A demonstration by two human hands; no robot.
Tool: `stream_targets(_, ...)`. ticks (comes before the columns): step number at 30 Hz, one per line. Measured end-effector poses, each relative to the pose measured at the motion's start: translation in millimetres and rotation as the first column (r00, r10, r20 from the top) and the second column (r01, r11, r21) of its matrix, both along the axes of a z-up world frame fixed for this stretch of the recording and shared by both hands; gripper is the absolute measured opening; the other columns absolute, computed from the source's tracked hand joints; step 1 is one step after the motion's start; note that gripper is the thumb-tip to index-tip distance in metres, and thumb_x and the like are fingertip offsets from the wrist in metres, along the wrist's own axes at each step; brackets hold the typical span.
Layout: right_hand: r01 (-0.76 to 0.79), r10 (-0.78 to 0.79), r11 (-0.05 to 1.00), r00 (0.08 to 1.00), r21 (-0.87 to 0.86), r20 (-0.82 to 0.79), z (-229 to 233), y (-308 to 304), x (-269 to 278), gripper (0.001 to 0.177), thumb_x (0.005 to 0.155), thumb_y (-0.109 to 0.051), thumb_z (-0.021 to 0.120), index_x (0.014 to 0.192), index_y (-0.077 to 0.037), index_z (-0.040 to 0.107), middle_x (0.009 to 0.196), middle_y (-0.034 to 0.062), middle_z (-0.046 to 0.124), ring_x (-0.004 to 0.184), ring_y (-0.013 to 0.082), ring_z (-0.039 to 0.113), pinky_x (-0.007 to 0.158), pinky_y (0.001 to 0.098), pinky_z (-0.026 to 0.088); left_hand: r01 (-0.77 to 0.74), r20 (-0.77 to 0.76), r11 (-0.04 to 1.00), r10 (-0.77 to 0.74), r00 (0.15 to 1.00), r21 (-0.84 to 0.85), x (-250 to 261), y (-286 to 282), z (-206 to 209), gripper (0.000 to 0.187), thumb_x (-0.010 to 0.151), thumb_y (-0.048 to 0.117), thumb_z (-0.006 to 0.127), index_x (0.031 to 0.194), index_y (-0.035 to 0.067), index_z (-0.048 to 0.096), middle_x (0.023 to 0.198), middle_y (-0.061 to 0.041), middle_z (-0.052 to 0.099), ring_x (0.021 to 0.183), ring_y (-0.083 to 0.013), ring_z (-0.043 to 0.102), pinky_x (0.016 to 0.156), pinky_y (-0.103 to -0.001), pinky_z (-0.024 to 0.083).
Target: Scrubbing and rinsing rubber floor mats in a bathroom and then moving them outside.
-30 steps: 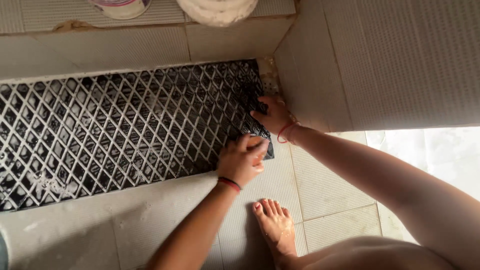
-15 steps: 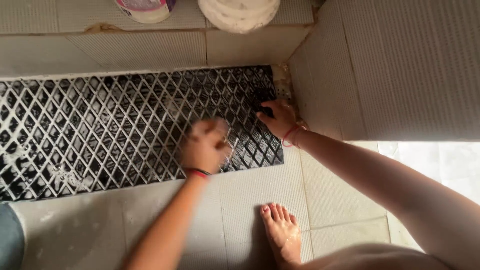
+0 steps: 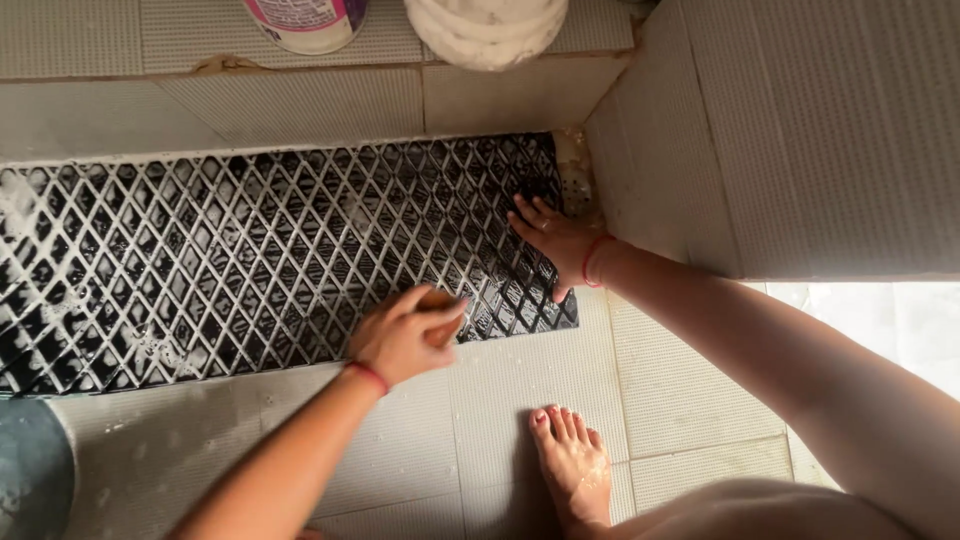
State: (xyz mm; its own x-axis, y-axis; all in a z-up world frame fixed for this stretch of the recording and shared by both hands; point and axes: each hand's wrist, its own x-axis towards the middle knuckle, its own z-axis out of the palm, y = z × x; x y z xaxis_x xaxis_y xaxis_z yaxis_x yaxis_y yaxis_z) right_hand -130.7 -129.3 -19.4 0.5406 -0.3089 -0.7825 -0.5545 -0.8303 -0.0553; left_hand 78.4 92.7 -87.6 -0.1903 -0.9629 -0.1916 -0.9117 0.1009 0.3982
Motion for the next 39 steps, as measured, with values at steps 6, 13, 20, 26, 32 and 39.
stream_targets(6,-0.088,0.083,0.992,0.995,-0.087,-0.059,-0.1,3.0,3.4,0.147,0.062,-0.042,0.098,0.161,-0.013,-0.007,0.169,0.0113,-0.017,0.157,0.0316,-0.004,0.128,0.0446,0.018,-0.232,0.049,0.846,0.238,0.970,0.480,-43.6,-87.8,64.4,0.062,0.085,0.057,0.064,0.145,0.051,0.049,0.168,-0.011,0.028,0.092,-0.0272,0.077,0.068,-0.034,0.060)
stream_targets(13,-0.023,0.021,0.998,0.999,-0.056,-0.035,-4.7,7.7,-10.4,0.138,0.069,-0.039,0.093,0.163,-0.021,-0.006,0.171,0.0004,-0.015,0.158,0.0254,0.000,0.123,0.0495,0.029,0.082,0.052,0.942,-0.104,0.993,0.326,0.3,-30.6,45.5,0.061,0.090,0.052,0.060,0.148,0.056,0.041,0.157,-0.005,0.039,0.124,-0.0245,0.057,0.091,-0.038,0.053)
stream_targets(20,0.130,-0.126,0.991,0.989,-0.043,0.078,8.3,12.5,-17.4,0.134,0.069,-0.034,0.093,0.163,-0.022,-0.001,0.172,0.0012,-0.013,0.158,0.0233,0.002,0.124,0.0499,0.027,-0.054,0.025,0.940,0.048,0.999,0.337,36.2,-36.3,59.5,0.081,0.079,0.045,0.075,0.148,0.060,0.035,0.157,-0.001,0.042,0.133,-0.0235,0.054,0.104,-0.034,0.052)
stream_targets(26,0.431,-0.429,0.897,0.902,-0.100,0.042,15.7,11.3,-23.0,0.149,0.061,-0.047,0.097,0.161,-0.010,-0.007,0.168,0.0162,-0.012,0.156,0.0328,-0.002,0.126,0.0463,0.019,-0.250,-0.062,0.952,0.264,0.963,0.179,-36.3,-94.7,56.8,0.109,0.073,0.050,0.086,0.159,0.029,0.023,0.155,-0.016,0.036,0.133,-0.0383,0.048,0.108,-0.050,0.045)
stream_targets(32,0.389,-0.380,0.918,0.919,-0.084,0.106,-6.3,7.7,-37.3,0.144,0.063,-0.050,0.095,0.159,-0.004,-0.003,0.170,0.0136,-0.006,0.157,0.0285,0.005,0.127,0.0403,0.020,-0.087,0.042,0.950,0.078,0.996,0.299,-41.6,-86.0,54.1,0.096,0.077,0.040,0.084,0.156,0.040,0.030,0.161,-0.010,0.026,0.133,-0.0431,0.044,0.110,-0.056,0.040)
stream_targets(39,0.401,-0.398,0.914,0.916,-0.063,0.053,1.0,11.1,-37.3,0.138,0.069,-0.050,0.090,0.161,-0.007,-0.003,0.171,0.0112,-0.006,0.157,0.0271,0.005,0.125,0.0403,0.020,-0.238,-0.065,0.928,0.266,0.962,0.285,47.2,-74.9,73.2,0.064,0.070,0.035,0.085,0.131,0.025,0.068,0.146,-0.008,0.052,0.120,-0.0295,0.063,0.101,-0.042,0.054)
